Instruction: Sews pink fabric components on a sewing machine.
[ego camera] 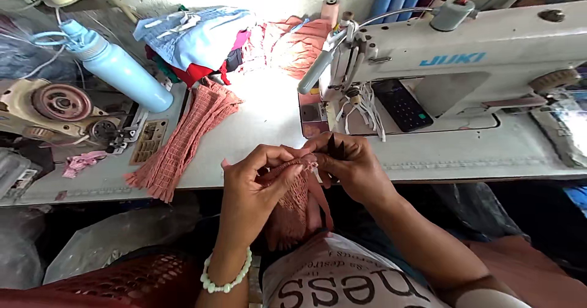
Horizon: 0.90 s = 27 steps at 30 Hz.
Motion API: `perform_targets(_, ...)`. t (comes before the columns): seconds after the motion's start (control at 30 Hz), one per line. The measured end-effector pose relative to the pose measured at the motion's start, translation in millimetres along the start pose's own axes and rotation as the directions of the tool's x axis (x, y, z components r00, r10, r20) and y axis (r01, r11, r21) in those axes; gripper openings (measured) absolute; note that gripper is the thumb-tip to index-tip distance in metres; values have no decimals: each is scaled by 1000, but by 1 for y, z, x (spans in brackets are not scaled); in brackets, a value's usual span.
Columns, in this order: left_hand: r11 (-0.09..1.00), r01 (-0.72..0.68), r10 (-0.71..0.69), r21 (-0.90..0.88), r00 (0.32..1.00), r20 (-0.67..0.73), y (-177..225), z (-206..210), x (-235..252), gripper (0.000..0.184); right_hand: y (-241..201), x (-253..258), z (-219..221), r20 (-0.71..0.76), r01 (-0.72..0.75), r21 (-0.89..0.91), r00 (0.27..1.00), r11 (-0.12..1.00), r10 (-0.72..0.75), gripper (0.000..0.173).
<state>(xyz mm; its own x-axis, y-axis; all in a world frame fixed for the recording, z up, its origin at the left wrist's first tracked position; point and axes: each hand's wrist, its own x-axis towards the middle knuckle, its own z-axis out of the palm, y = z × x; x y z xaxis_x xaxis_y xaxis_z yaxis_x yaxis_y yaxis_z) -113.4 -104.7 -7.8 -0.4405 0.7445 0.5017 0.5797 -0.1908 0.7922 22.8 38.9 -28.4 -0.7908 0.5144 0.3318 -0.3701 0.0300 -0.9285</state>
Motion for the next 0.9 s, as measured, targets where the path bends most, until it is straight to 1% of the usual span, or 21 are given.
perform_targets(0.13,999,0,1,45,1000,-26,-2,1,1,16,-2,0,-3,31,27,-44,999,999,-25,15)
perform_targets(0.2,999,17,-17,36,1000,-15,-1,0,1,14,-3,0,-4,57,35,-54,998,998,-32,17)
perform_targets(0.27,999,44,-44,4,999,9,2,-2,3,16,-3,-1,-5,83,56,-48,995,997,-52,15)
perform_targets(0.33,995,99,-99,-7,993,68,2,-5,4,30,-2,0,-5,109,100,-59,990,993,-94,11)
perform_targets(0.4,991,126,-114,-53,974,196,-2,-12,6,45,-1,2,-3,133,139,-91,983,986,-126,8)
perform_targets(0.43,987,133,-107,-86,960,260,-4,-18,7,48,0,4,-2,157,160,-107,977,981,-142,7)
perform_targets(0.47,983,143,-104,-112,949,299,-7,-23,8,47,0,6,0,185,184,-126,970,975,-159,7)
perform_targets(0.53,975,176,-130,-135,946,296,-11,-34,5,28,0,11,6,238,246,-178,950,953,-201,7)
perform_targets(0.6,972,205,-176,-113,958,227,-13,-43,-1,12,1,16,16,278,335,-274,925,901,-259,9)
perform_targets(0.63,977,199,-185,-72,969,164,-14,-49,-5,8,2,18,22,292,381,-339,912,860,-289,11)
perform_targets(0.7,985,169,-169,47,986,-7,-13,-69,-14,8,5,21,29,312,438,-458,894,774,-322,17)
perform_targets(0.77,974,154,-116,167,969,-217,-11,-99,-23,8,11,21,31,317,401,-507,910,763,-268,20)
perform_targets(0.8,960,167,-85,224,938,-335,-12,-116,-30,10,18,18,31,331,356,-507,921,785,-203,19)
perform_targets(0.83,939,200,-50,281,886,-461,-14,-130,-36,13,28,13,31,375,290,-501,922,815,-98,16)
perform_targets(0.87,911,249,-13,329,814,-581,-15,-140,-41,17,41,5,33,448,202,-501,893,842,52,16)
perform_targets(0.9,881,300,22,365,745,-667,-18,-147,-44,21,57,-3,37,536,106,-517,814,849,224,19)
